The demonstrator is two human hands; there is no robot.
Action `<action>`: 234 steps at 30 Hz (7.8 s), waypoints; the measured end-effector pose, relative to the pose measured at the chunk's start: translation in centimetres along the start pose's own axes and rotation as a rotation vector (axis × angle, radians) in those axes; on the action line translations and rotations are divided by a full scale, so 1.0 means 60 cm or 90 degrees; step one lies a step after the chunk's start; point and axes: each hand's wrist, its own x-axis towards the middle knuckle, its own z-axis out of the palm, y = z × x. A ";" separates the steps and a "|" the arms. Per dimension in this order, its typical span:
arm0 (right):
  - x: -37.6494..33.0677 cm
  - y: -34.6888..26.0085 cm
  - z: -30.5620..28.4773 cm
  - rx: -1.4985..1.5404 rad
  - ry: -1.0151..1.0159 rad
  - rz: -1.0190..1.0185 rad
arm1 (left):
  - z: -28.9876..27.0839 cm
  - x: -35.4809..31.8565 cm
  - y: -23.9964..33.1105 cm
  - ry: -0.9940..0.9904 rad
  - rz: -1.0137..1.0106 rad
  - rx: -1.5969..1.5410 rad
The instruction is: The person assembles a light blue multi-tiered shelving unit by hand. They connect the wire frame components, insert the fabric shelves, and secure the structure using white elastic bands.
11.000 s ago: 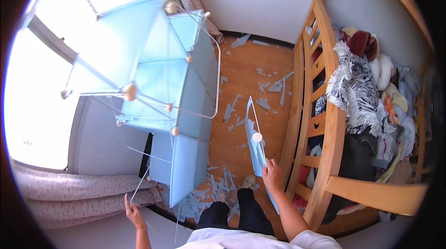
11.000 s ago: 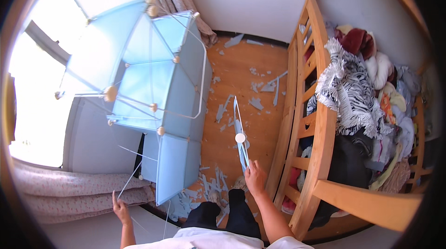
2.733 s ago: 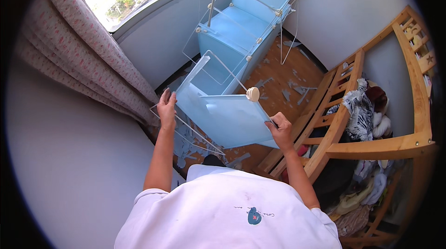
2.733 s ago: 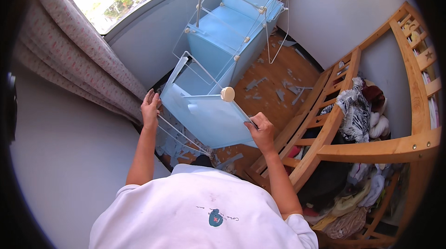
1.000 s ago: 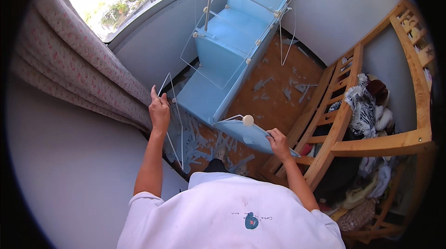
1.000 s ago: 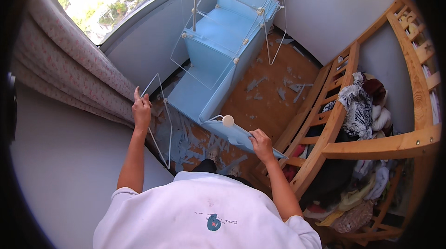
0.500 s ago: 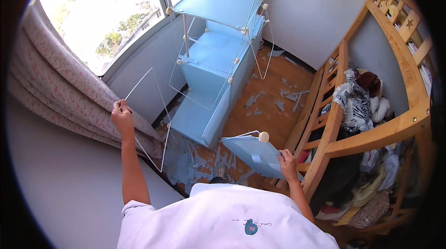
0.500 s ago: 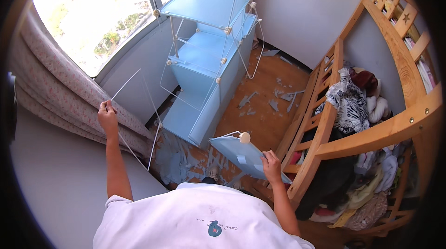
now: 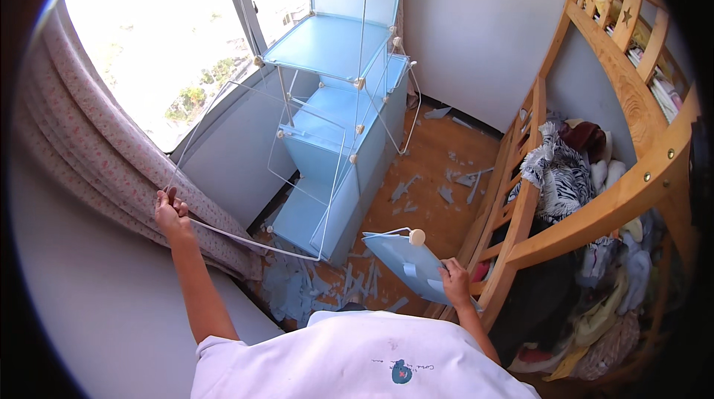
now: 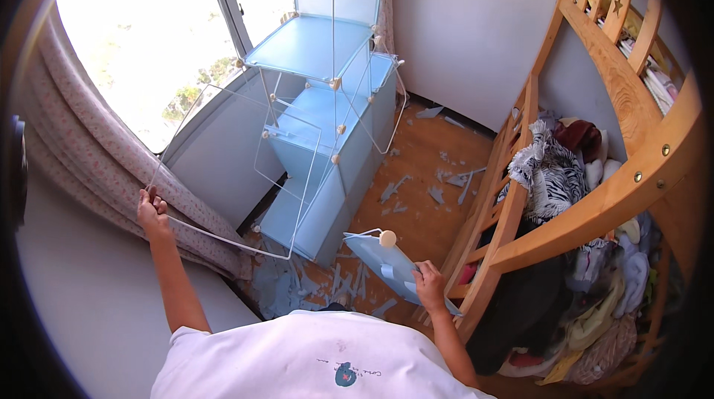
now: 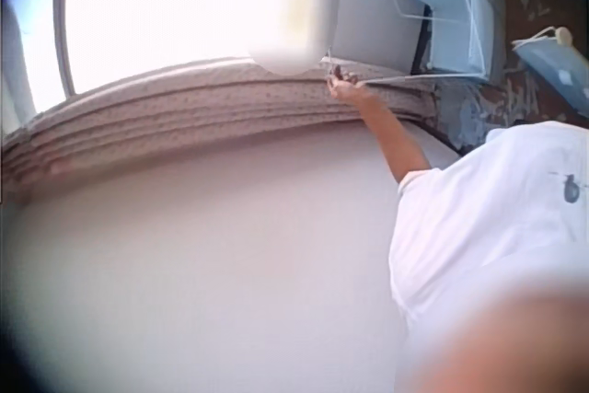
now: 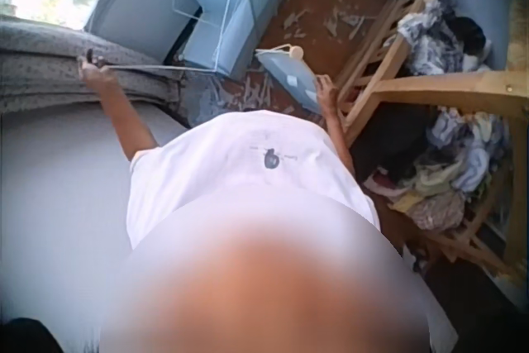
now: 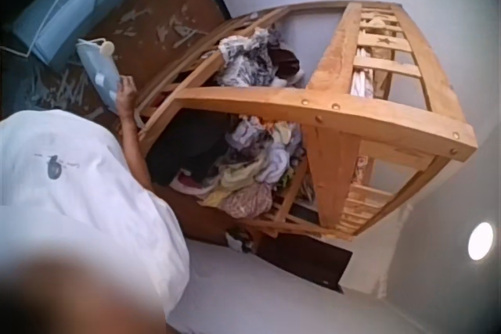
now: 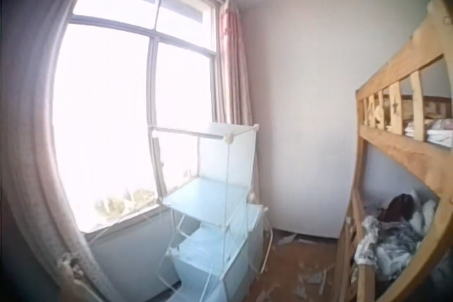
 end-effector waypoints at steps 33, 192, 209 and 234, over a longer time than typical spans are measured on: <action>0.003 -0.046 0.099 -0.032 0.063 0.128 | 0.628 0.160 -0.134 -0.057 -0.043 -0.139; 0.233 -0.179 -0.105 0.391 0.050 0.055 | 0.065 -0.148 -0.427 -0.760 -0.268 0.592; 0.199 -0.234 -0.027 0.119 -0.062 -0.067 | 0.120 -0.218 -0.454 -0.481 0.035 0.560; 0.244 -0.182 0.155 -0.024 -0.033 -0.283 | 0.157 -0.356 -0.364 -0.709 0.213 0.400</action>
